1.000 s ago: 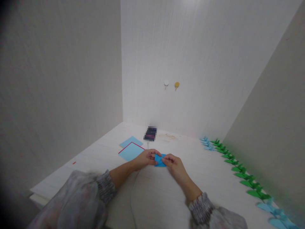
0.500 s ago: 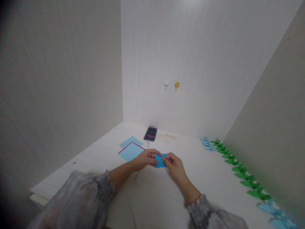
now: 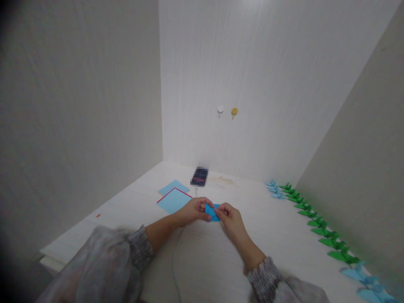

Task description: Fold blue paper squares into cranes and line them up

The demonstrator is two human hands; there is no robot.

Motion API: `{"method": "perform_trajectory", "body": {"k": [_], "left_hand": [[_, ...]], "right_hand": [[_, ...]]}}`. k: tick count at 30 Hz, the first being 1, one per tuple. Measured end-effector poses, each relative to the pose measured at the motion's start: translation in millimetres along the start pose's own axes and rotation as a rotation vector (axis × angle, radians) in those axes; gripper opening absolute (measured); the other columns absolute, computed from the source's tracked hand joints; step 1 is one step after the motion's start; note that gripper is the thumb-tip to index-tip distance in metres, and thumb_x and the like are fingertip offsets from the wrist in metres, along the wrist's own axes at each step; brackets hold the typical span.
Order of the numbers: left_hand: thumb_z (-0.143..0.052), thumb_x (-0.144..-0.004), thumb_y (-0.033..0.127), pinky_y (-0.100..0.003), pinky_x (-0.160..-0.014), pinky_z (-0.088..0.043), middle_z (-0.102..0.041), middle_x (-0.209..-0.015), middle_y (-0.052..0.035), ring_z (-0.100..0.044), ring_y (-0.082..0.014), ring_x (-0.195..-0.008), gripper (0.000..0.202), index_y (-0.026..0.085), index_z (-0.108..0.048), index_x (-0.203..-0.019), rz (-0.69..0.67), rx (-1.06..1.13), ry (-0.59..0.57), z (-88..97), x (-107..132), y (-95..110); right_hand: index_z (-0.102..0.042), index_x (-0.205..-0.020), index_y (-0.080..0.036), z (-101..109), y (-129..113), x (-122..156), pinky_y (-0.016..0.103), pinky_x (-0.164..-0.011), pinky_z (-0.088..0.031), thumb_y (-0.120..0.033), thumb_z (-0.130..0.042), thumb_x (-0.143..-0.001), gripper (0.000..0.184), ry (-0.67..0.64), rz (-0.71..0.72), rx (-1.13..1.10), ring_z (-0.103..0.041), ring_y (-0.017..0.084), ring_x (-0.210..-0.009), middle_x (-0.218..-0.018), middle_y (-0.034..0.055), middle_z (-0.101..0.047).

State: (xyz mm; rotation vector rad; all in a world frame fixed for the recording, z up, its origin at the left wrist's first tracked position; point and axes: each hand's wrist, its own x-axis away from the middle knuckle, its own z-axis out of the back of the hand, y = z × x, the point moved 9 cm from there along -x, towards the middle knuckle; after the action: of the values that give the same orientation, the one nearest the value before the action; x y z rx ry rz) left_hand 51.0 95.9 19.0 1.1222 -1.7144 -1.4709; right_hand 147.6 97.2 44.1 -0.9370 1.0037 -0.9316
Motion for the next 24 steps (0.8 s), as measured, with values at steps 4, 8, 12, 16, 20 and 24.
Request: {"method": "perform_trajectory", "body": {"k": [4,8,12,16,20,24], "left_hand": [[-0.072,-0.042,0.016,-0.027,-0.06,-0.04,-0.058,-0.063,0.0004,-0.055,-0.0116,-0.058,0.047,0.013,-0.05,-0.083,0.003,-0.02,0.017,0.0,0.0,1.8],[-0.07,-0.043,0.016,-0.026,-0.058,-0.04,-0.057,-0.061,0.0011,-0.054,-0.0116,-0.057,0.045,0.013,-0.049,-0.083,0.002,-0.039,0.019,-1.2,1.4,4.9],[-0.069,-0.044,0.015,-0.024,-0.055,-0.039,-0.056,-0.058,0.0022,-0.052,-0.01,-0.053,0.044,0.013,-0.048,-0.083,-0.014,-0.078,0.027,-0.9,2.1,7.3],[-0.069,-0.044,0.016,-0.022,-0.051,-0.038,-0.055,-0.055,0.0034,-0.05,-0.0084,-0.049,0.044,0.013,-0.048,-0.083,-0.025,-0.119,0.024,-0.4,1.3,6.9],[-0.07,-0.044,0.015,-0.02,-0.047,-0.037,-0.054,-0.053,0.0051,-0.049,-0.0083,-0.046,0.052,0.016,-0.042,-0.088,-0.031,-0.131,0.039,1.7,0.5,6.0],[-0.069,-0.047,0.015,-0.02,-0.045,-0.037,-0.052,-0.05,0.0068,-0.048,-0.0081,-0.043,0.059,0.017,-0.035,-0.094,-0.023,-0.148,0.106,8.0,-0.5,2.4]], "right_hand": [[-0.051,-0.057,-0.016,1.5,0.5,0.3,0.021,-0.045,-0.029,-0.036,-0.057,-0.062,0.021,0.025,-0.006,0.01,-0.038,0.009,-0.046,-0.047,-0.0042,-0.043],[-0.051,-0.057,-0.016,2.3,2.2,0.2,0.022,-0.044,-0.029,-0.036,-0.058,-0.061,0.022,0.04,-0.019,0.04,-0.038,0.009,-0.045,-0.046,-0.004,-0.043],[-0.049,-0.056,-0.016,1.4,2.5,0.1,0.022,-0.044,-0.029,-0.034,-0.057,-0.062,0.02,0.043,-0.015,0.046,-0.037,0.009,-0.044,-0.045,-0.0046,-0.042],[-0.047,-0.055,-0.017,3.4,-0.1,1.2,0.022,-0.042,-0.029,-0.031,-0.06,-0.057,0.019,0.097,-0.045,0.013,-0.037,0.009,-0.042,-0.044,-0.0055,-0.042],[-0.045,-0.057,-0.019,3.1,-2.6,0.9,0.022,-0.042,-0.029,-0.029,-0.062,-0.053,0.021,0.103,-0.05,-0.075,-0.037,0.008,-0.042,-0.044,-0.0069,-0.041],[-0.044,-0.059,-0.019,3.1,1.7,-0.8,0.021,-0.042,-0.027,-0.025,-0.062,-0.054,0.019,0.091,-0.043,-0.144,-0.035,0.008,-0.042,-0.045,-0.0079,-0.038]]}}
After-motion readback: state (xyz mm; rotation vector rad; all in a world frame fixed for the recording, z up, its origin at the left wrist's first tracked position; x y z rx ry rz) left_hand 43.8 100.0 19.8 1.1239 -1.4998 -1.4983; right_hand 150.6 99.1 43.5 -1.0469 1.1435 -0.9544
